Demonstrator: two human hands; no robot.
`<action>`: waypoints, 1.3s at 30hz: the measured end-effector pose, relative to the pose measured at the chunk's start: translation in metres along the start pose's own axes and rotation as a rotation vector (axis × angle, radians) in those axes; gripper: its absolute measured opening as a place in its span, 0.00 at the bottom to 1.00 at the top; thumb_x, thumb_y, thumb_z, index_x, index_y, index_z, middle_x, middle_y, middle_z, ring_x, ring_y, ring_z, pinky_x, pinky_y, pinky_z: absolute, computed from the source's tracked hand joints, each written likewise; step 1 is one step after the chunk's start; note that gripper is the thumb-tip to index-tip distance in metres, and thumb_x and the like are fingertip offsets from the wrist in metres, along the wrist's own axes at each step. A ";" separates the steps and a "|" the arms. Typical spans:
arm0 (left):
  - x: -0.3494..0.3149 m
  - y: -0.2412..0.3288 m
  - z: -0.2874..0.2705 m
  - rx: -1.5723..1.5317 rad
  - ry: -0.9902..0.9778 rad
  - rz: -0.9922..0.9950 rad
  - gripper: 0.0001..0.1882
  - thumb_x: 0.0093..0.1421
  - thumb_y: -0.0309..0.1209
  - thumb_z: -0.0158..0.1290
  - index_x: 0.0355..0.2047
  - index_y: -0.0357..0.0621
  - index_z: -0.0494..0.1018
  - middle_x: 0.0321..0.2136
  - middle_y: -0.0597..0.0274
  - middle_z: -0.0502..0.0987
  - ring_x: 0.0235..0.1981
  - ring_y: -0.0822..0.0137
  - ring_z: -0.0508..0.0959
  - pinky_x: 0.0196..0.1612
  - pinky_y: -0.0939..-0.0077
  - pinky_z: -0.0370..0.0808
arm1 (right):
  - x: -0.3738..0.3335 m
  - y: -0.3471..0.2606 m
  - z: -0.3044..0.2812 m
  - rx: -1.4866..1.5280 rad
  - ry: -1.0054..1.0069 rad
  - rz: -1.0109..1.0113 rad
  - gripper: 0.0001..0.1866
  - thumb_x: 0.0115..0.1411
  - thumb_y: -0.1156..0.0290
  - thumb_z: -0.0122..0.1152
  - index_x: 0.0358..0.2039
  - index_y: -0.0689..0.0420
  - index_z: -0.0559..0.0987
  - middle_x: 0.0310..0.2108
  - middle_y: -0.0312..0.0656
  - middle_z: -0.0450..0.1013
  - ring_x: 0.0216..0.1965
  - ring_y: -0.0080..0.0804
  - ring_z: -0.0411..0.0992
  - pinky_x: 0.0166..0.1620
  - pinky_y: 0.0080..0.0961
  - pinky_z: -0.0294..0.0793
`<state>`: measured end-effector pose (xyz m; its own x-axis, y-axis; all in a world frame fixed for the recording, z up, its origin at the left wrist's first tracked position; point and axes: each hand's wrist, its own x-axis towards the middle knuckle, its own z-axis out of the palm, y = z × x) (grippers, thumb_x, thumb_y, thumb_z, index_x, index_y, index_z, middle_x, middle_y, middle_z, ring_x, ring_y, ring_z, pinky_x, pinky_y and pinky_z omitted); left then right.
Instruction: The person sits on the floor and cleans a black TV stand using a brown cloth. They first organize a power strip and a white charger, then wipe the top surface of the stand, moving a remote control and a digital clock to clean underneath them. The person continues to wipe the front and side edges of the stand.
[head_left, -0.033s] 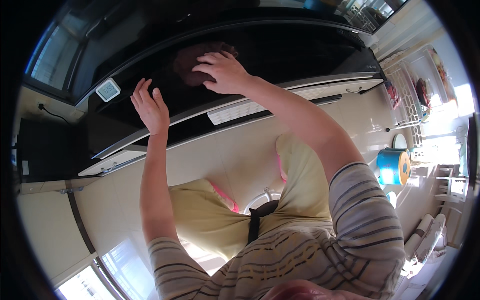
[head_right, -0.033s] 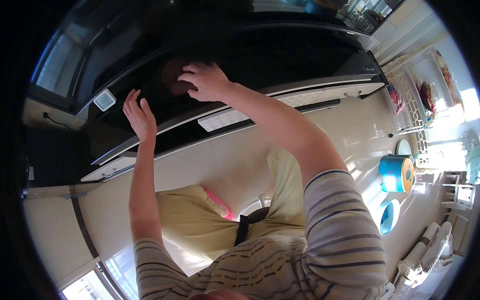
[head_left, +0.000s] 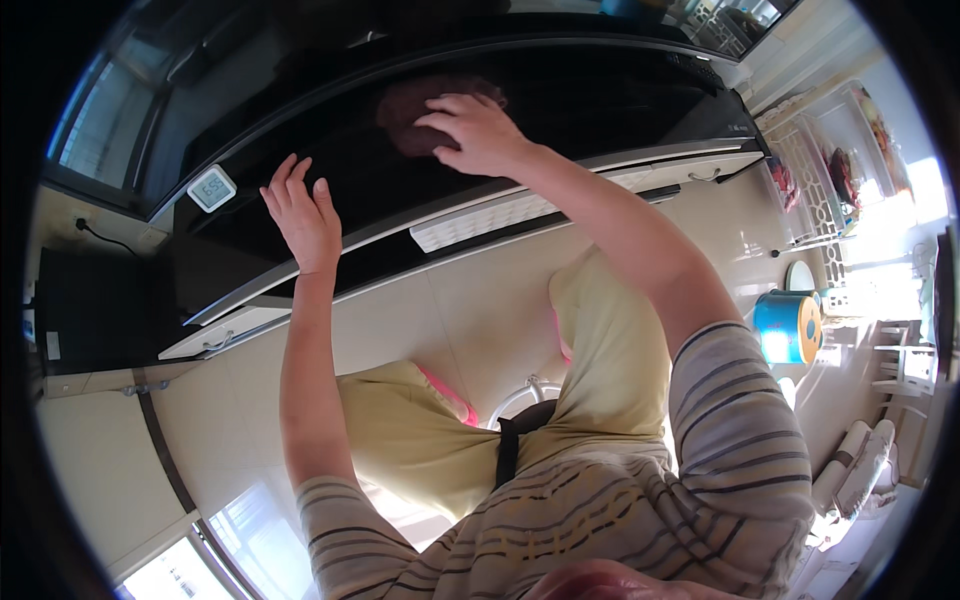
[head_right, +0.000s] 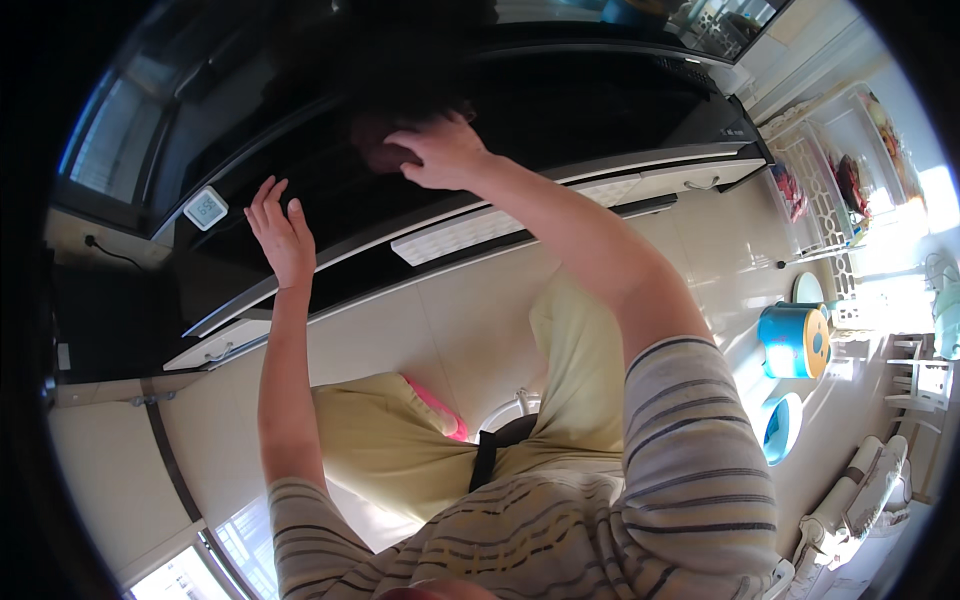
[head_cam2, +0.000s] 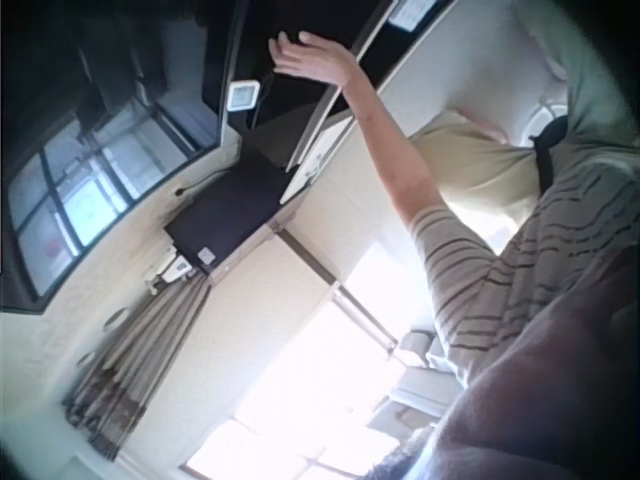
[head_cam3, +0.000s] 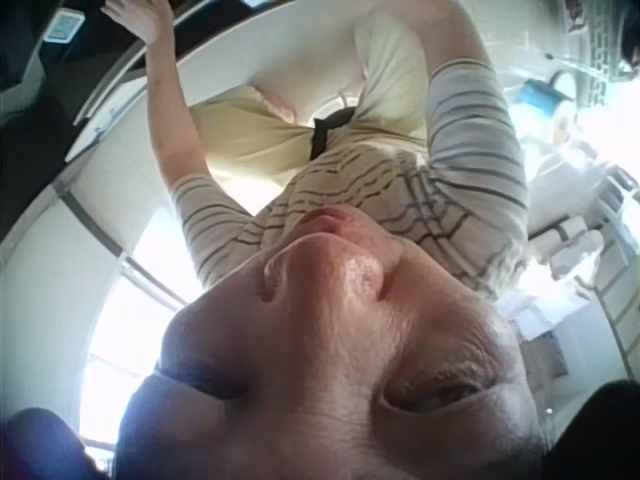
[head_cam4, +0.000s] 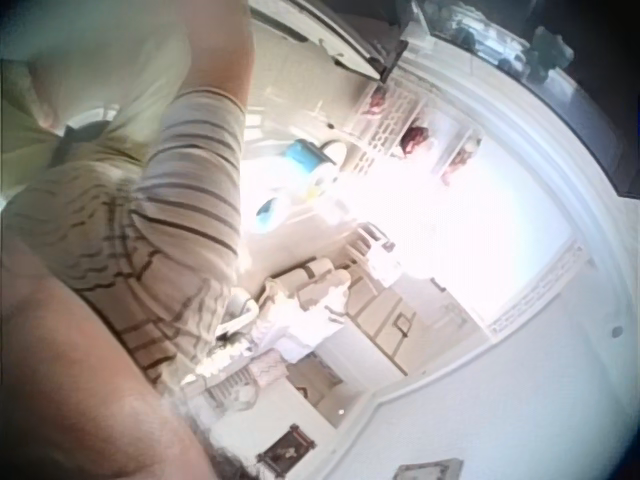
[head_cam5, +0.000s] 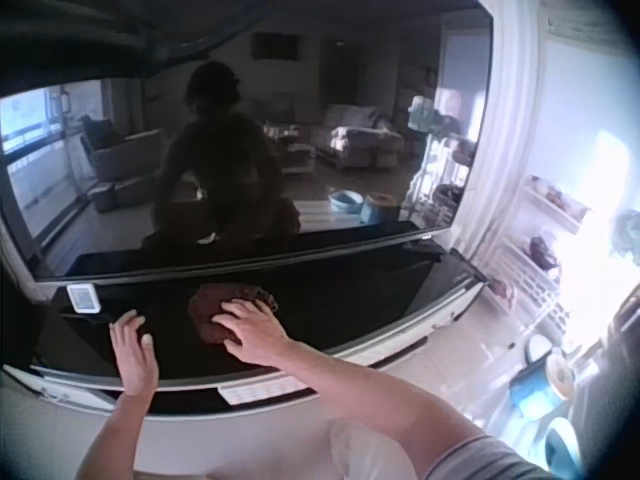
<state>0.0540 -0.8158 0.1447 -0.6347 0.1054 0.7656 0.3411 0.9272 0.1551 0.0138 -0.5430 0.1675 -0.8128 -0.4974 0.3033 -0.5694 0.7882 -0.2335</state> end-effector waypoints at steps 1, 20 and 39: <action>0.005 0.012 0.004 -0.074 -0.041 0.023 0.15 0.69 0.37 0.40 0.51 0.44 0.67 0.55 0.56 0.66 0.58 0.53 0.64 0.65 0.44 0.50 | -0.011 0.023 -0.010 -0.044 -0.005 0.076 0.25 0.55 0.60 0.60 0.55 0.45 0.72 0.60 0.42 0.62 0.63 0.43 0.57 0.64 0.43 0.57; 0.021 0.071 0.039 -0.170 -0.191 0.119 0.15 0.67 0.37 0.44 0.50 0.45 0.67 0.55 0.55 0.64 0.59 0.53 0.63 0.65 0.44 0.50 | -0.043 0.218 -0.051 -0.280 0.099 0.733 0.28 0.62 0.43 0.46 0.59 0.41 0.69 0.63 0.42 0.59 0.65 0.45 0.53 0.62 0.54 0.56; 0.018 0.081 0.037 -0.101 -0.148 0.132 0.13 0.67 0.37 0.43 0.45 0.44 0.71 0.54 0.57 0.66 0.56 0.54 0.66 0.64 0.45 0.54 | -0.129 0.125 -0.039 -0.460 0.342 0.547 0.20 0.55 0.57 0.60 0.49 0.43 0.75 0.47 0.38 0.66 0.49 0.41 0.62 0.45 0.46 0.67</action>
<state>0.0445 -0.7258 0.1478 -0.6724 0.2820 0.6844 0.4907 0.8620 0.1270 0.0521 -0.3660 0.1356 -0.8373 0.0841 0.5403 0.0688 0.9964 -0.0485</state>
